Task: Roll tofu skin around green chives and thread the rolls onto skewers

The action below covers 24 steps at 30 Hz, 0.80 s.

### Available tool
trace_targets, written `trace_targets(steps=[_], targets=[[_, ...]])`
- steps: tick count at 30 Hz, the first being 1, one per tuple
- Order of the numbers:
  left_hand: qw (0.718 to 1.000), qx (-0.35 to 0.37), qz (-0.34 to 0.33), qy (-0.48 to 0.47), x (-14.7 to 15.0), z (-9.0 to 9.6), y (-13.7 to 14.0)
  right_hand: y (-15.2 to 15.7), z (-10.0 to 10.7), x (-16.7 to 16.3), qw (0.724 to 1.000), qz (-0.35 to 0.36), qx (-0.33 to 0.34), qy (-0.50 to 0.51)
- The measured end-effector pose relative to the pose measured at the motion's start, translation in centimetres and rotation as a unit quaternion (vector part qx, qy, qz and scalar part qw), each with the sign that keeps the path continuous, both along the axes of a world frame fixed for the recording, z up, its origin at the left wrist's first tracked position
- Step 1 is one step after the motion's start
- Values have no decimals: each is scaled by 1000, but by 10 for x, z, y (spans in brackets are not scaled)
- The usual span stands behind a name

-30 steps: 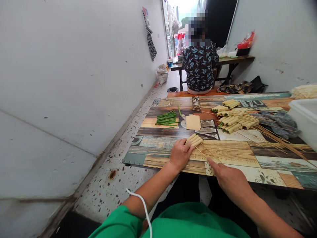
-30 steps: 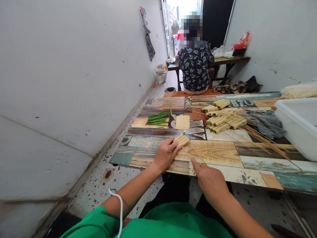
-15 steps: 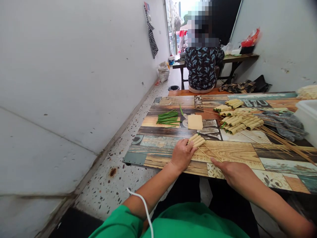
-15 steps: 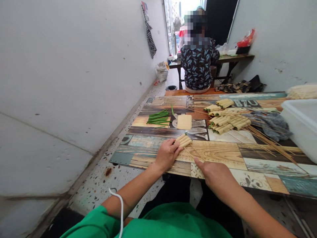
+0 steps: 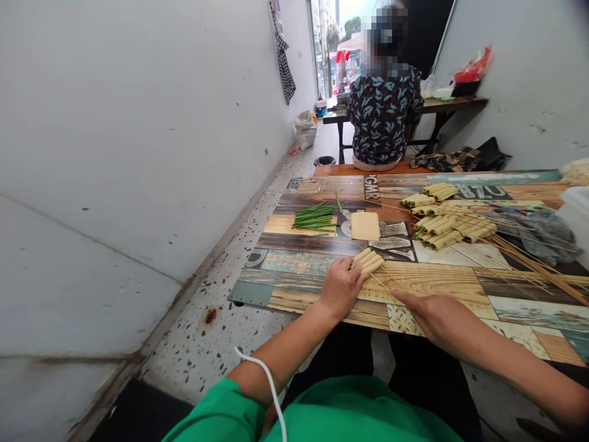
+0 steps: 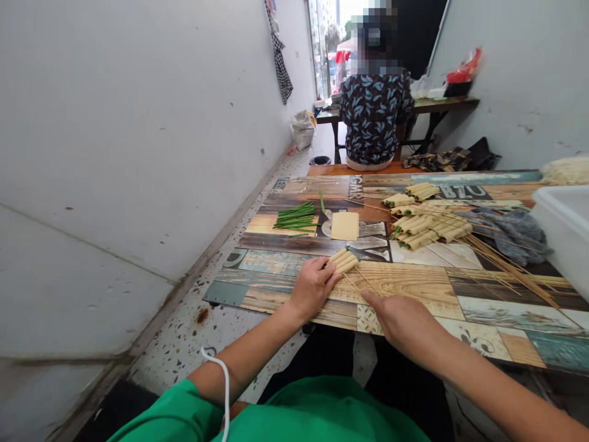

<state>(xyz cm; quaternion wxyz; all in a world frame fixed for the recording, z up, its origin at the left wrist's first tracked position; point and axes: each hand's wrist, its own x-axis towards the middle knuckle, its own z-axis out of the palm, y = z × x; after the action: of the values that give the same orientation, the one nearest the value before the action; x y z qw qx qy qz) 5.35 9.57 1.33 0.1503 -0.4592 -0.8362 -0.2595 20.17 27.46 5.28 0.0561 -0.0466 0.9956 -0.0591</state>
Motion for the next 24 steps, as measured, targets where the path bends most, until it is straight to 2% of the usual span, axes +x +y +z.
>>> trace_targets(steps=[4, 9, 13, 19, 24], targets=[[1000, -2, 1, -6, 1, 2, 0, -9, -10, -4, 1000, -16, -7, 11], [1000, -3, 1, -6, 1, 1, 0, -17, -18, -7, 997, -24, 54, 49], [1000, -3, -2, -9, 2, 2, 0, -11, -13, -8, 995, -4, 68, 74], [1000, 5, 1, -14, 3, 3, -1, -6, -3, -11, 995, 5, 95, 31], [1000, 9, 1, -15, 4, 3, -1, 1, -4, -14, 994, 9, 109, 2]])
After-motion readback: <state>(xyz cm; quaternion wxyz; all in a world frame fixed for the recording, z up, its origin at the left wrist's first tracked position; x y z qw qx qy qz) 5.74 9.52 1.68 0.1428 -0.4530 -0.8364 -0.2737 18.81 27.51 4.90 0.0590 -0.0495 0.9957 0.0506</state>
